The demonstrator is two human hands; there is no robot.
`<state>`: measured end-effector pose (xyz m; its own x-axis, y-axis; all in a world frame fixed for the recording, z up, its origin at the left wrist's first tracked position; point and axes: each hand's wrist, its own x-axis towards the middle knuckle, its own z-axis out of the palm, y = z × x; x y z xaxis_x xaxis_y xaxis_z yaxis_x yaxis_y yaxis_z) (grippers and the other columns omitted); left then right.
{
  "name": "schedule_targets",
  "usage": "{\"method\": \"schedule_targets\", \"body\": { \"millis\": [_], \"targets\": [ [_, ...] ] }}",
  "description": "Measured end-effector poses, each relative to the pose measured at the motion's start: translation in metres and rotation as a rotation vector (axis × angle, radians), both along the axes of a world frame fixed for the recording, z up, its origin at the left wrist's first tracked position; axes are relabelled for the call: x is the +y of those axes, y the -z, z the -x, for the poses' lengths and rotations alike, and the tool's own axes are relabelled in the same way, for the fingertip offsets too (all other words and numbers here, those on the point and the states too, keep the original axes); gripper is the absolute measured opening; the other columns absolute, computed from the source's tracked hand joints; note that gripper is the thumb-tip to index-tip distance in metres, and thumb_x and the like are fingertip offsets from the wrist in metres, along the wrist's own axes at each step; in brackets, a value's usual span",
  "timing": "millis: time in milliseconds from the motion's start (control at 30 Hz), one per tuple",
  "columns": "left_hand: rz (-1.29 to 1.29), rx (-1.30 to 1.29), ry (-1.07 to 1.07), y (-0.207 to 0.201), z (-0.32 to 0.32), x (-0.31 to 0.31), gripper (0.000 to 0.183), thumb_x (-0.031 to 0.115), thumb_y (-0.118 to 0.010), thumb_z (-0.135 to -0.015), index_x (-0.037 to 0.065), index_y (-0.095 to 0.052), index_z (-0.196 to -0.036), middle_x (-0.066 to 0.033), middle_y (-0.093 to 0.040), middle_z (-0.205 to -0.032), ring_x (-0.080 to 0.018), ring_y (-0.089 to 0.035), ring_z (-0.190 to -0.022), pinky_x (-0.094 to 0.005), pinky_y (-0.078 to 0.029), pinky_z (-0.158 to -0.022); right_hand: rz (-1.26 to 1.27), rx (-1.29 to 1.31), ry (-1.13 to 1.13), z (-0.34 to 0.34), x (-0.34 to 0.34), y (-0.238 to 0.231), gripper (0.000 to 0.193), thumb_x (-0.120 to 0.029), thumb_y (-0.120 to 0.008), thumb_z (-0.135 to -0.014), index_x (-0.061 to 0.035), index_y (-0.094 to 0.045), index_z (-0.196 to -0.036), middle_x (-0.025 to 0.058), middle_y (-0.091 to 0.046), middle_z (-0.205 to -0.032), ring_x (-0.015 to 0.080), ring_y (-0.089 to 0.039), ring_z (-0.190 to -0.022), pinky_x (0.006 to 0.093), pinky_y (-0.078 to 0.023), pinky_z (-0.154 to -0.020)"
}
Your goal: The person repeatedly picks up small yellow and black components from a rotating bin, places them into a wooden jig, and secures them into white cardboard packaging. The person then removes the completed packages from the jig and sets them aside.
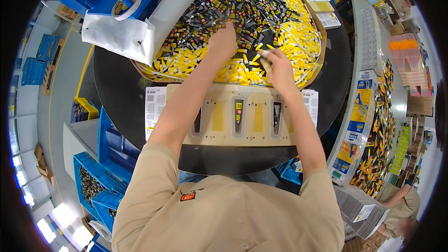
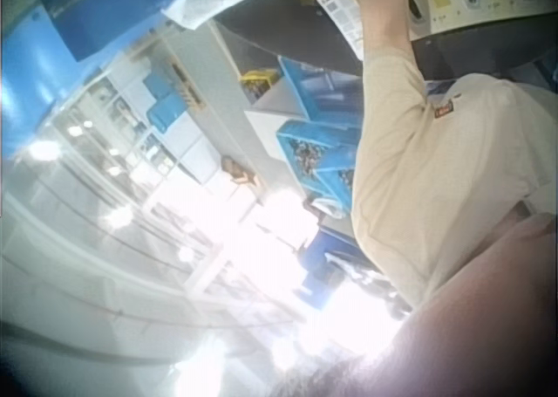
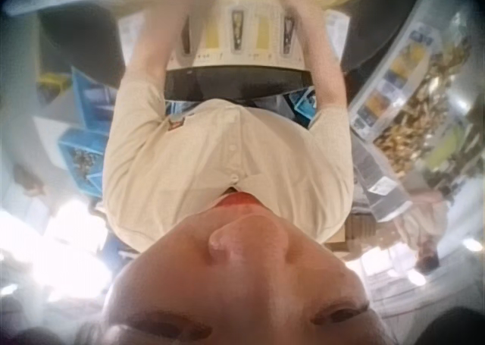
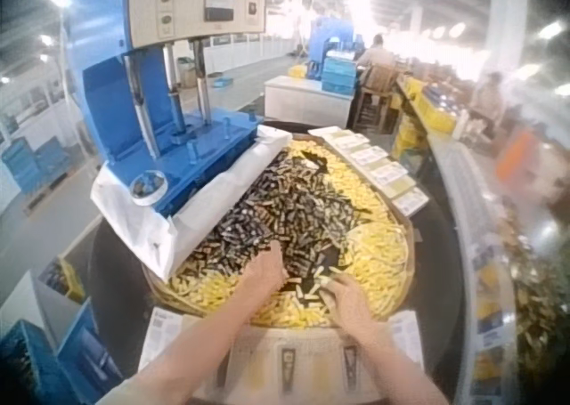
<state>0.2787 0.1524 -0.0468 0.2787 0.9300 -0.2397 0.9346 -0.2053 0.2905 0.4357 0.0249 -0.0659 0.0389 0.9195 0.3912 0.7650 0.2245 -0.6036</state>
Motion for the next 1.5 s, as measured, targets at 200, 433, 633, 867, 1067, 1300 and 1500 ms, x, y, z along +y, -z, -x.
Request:
{"method": "schedule_targets", "body": {
  "millis": [200,433,633,867,1067,1300,1500],
  "targets": [
    [-0.008,-0.651,0.002,-0.006,0.064,-0.027,0.024,0.014,-0.068,-0.085,0.007,-0.067,-0.108,-0.0124,-0.071,-0.087,-0.0164,-0.063,-0.051,-0.0291,-0.05,-0.052,0.071,-0.547,-0.12,-0.031,0.065,0.029,0.03,0.002,-0.058,-0.078,-0.0047,-0.064,-0.106,0.0154,-0.062,-0.094,0.0351,-0.062,-0.094,0.0428,-0.053,-0.08],
    [0.197,-0.163,0.412,-0.041,0.151,-0.1,0.026,0.006,-0.062,-0.082,0.005,-0.059,-0.108,-0.0161,-0.069,-0.093,-0.0345,-0.065,-0.091,-0.043,-0.05,-0.077,0.068,-0.533,0.069,-0.006,0.048,0.033,0.018,-0.001,-0.062,-0.077,-0.0033,-0.064,-0.095,0.0171,-0.062,-0.09,0.035,-0.062,-0.09,0.0432,-0.054,-0.076],
    [0.085,-0.13,0.27,-0.033,0.147,-0.145,0.042,0.016,-0.068,-0.082,0.001,-0.043,-0.113,-0.0229,-0.064,-0.093,-0.0436,-0.061,-0.093,-0.0489,-0.049,-0.079,0.091,-0.429,0.025,-0.004,0.037,0.043,0.021,-0.001,-0.062,-0.076,-0.0052,-0.065,-0.096,0.017,-0.062,-0.09,0.0366,-0.062,-0.088,0.0444,-0.053,-0.076],
    [0.021,-0.144,0.23,-0.028,0.066,-0.175,0.055,0.03,-0.076,-0.08,0.001,-0.044,-0.115,-0.0215,-0.06,-0.103,-0.042,-0.062,-0.092,-0.0477,-0.051,-0.08,-0.035,-0.142,-0.095,-0.005,0.023,0.004,0.015,-0.005,-0.067,-0.082,-0.0035,-0.066,-0.097,0.0126,-0.065,-0.09,0.0307,-0.063,-0.08,0.0387,-0.051,-0.073],
    [0.048,-0.365,0.225,-0.003,0.085,-0.172,0.051,0.014,-0.074,-0.078,0.004,-0.045,-0.12,-0.0199,-0.057,-0.111,-0.0387,-0.06,-0.101,-0.0462,-0.051,-0.083,-0.125,0.003,-0.366,0.045,-0.129,-0.008,0.028,0.001,-0.068,-0.073,-0.008,-0.069,-0.099,0.0107,-0.069,-0.099,0.0291,-0.065,-0.089,0.0366,-0.053,-0.078],
    [-0.232,-0.536,0.231,-0.003,0.091,-0.11,0.027,0.008,-0.063,-0.08,0.006,-0.066,-0.107,-0.0133,-0.062,-0.101,-0.0324,-0.063,-0.093,-0.042,-0.05,-0.081,-0.017,-0.003,-0.475,0.055,-0.139,-0.004,0.026,0.003,-0.063,-0.075,-0.0034,-0.065,-0.1,0.0106,-0.065,-0.107,0.0306,-0.062,-0.096,0.0388,-0.053,-0.083],
    [-0.292,-0.217,0.365,0.018,0.004,-0.038,0.023,0.007,-0.065,-0.079,0.01,-0.069,-0.102,-0.0093,-0.063,-0.101,-0.0324,-0.064,-0.095,-0.0428,-0.052,-0.08,-0.15,-0.2,-0.261,0.007,-0.004,0.012,0.03,0.009,-0.055,-0.074,-0.0028,-0.066,-0.1,0.012,-0.064,-0.105,0.0337,-0.06,-0.097,0.0404,-0.051,-0.086]
  ]
}}
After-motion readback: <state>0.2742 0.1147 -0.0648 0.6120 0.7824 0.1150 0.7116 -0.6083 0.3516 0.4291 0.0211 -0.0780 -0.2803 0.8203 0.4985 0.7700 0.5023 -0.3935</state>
